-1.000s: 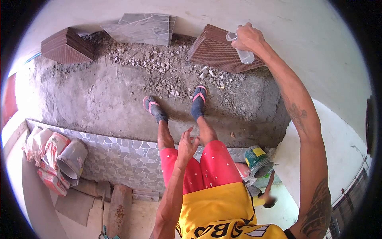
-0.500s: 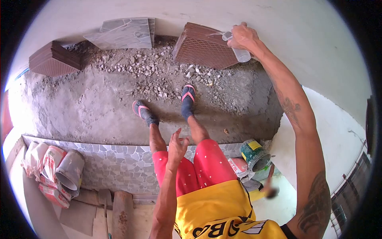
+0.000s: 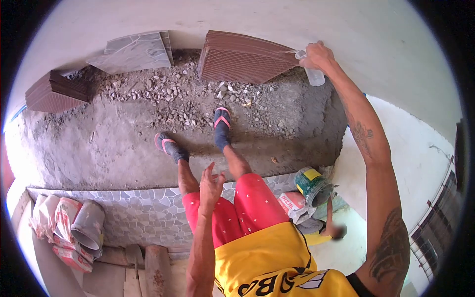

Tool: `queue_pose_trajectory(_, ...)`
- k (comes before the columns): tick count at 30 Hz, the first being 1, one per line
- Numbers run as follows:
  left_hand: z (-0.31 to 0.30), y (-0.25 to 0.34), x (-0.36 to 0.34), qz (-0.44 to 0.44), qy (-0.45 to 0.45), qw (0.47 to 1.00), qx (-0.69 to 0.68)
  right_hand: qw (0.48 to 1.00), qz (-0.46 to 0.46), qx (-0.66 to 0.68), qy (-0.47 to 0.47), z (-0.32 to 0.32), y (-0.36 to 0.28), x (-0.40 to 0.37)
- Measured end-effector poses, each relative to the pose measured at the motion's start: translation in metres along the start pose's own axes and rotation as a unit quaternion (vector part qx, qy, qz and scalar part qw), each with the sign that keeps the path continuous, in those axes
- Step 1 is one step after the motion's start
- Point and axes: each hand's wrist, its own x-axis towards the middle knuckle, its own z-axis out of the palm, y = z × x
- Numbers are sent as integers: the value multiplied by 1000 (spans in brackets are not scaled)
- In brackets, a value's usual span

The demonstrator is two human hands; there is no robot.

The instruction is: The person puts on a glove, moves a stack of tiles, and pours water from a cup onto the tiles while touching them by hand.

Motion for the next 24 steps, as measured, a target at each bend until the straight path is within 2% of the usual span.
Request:
queue_pose_trajectory(5,2,-6,2,4,-6,1000,-18,998,-5,-45,-39,13,27,4)
queue_pose_trajectory(16,-2,-6,-1,-3,15,999,-44,992,80,-85,-48,33,48,21)
queue_pose_trajectory(20,1,-15,-1,6,33,997,-66,995,26,-82,-43,17,17,2)
queue_pose_trajectory(23,7,-15,3,-3,51,987,-154,999,16,16,-34,10,-41,-33)
queue_pose_trajectory(24,4,-5,6,-12,46,978,-203,998,-11,55,-26,11,-64,-48)
